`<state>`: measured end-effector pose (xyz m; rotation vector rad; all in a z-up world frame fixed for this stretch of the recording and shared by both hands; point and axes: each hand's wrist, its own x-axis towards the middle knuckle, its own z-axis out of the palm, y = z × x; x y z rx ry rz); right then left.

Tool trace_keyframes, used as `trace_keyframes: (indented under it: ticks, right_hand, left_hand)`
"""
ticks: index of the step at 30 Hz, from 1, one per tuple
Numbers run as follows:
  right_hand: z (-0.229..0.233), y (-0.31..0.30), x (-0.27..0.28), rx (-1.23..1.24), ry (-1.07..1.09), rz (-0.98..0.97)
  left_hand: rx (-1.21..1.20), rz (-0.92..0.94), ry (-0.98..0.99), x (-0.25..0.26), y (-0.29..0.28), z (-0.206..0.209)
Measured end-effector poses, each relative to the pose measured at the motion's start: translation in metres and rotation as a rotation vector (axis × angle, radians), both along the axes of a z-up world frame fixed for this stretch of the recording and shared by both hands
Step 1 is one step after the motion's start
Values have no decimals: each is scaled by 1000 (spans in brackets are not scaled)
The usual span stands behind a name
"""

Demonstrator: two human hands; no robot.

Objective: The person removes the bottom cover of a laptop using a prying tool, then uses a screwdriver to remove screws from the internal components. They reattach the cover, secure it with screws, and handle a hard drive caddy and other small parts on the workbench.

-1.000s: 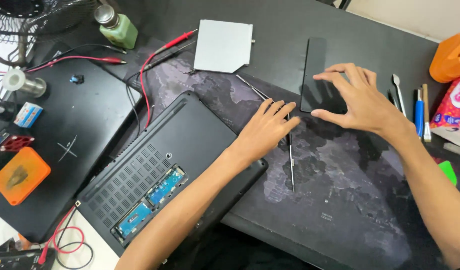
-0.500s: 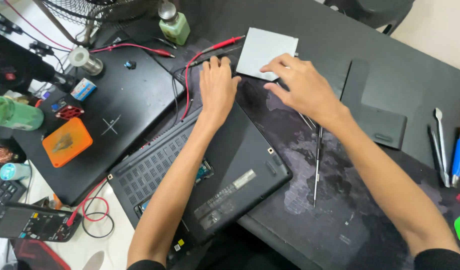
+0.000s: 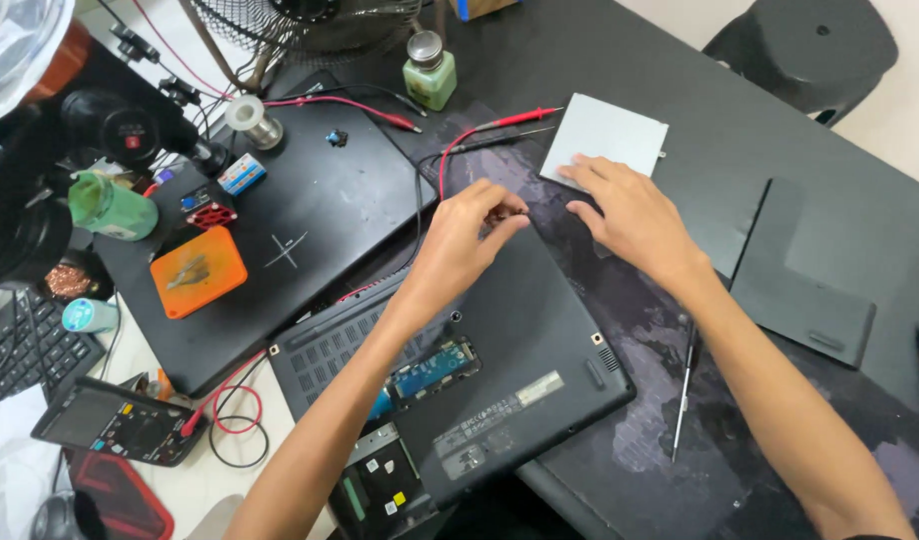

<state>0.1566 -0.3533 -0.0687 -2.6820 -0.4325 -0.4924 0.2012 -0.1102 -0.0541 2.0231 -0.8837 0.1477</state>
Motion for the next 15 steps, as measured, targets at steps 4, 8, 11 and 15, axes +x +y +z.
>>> trace_keyframes:
  ticks: [4, 8, 11, 15]
  right_hand:
    - [10, 11, -3, 81, 68, 77]
    - [49, 45, -28, 342, 176, 203]
    - [58, 59, -43, 518, 337, 179]
    - [61, 74, -54, 562, 275, 164]
  left_hand:
    - [-216, -77, 395, -29, 33, 7]
    - [-397, -188, 619, -39, 49, -7]
    - [-508, -270, 655, -45, 56, -5]
    - [-426, -244, 599, -46, 60, 4]
